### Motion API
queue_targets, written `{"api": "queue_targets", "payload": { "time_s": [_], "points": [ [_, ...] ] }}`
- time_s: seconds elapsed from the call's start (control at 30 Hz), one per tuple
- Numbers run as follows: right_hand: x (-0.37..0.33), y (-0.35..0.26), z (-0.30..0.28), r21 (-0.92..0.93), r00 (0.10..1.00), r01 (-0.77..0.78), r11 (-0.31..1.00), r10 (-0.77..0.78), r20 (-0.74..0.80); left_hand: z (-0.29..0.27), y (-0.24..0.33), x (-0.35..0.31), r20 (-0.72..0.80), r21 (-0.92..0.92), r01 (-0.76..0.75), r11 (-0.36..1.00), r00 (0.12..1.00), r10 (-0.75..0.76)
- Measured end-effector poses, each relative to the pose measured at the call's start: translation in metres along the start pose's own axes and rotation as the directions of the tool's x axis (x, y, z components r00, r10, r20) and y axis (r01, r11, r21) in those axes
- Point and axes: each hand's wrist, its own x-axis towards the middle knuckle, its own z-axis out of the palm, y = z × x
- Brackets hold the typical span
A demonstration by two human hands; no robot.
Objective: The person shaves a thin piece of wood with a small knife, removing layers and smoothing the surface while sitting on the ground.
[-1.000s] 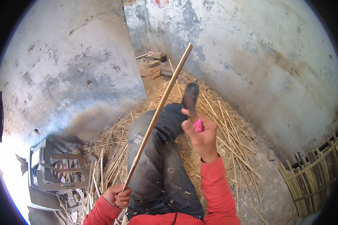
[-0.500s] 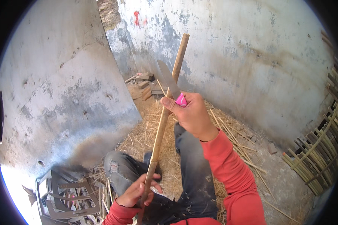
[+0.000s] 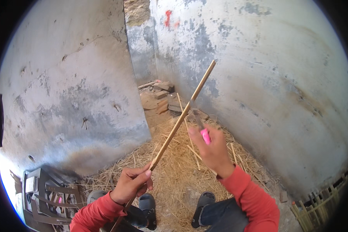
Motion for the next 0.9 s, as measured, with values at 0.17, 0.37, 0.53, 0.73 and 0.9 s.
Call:
{"api": "queue_targets", "payload": {
  "time_s": [0.17, 0.37, 0.53, 0.73, 0.9],
  "points": [
    [-0.026, 0.046, 0.019, 0.002, 0.989, -0.039, 0.999, 0.039, 0.143, -0.010, -0.021, 0.037, -0.014, -0.061, 0.116, 0.991, 0.993, -0.117],
    [-0.006, 0.036, 0.039, -0.214, 0.924, 0.084, 0.973, 0.005, 0.383, -0.010, -0.035, 0.051, 0.190, -0.244, 0.249, 0.937, 0.960, -0.206],
    [-0.020, 0.036, 0.057, -0.360, 0.875, 0.270, 0.893, -0.071, 0.478, -0.013, -0.035, 0.050, 0.302, -0.352, 0.251, 0.902, 0.942, -0.145],
    [-0.024, 0.051, 0.074, -0.396, 0.848, 0.492, 0.775, -0.326, 0.418, -0.021, -0.033, 0.032, 0.263, -0.334, 0.272, 0.903, 0.946, -0.187],
    [0.030, 0.091, 0.041, -0.650, 0.947, 0.300, 0.699, -0.302, 0.113, -0.026, -0.029, 0.009, 0.243, -0.345, 0.332, 0.878, 0.935, -0.257]
  ]
}}
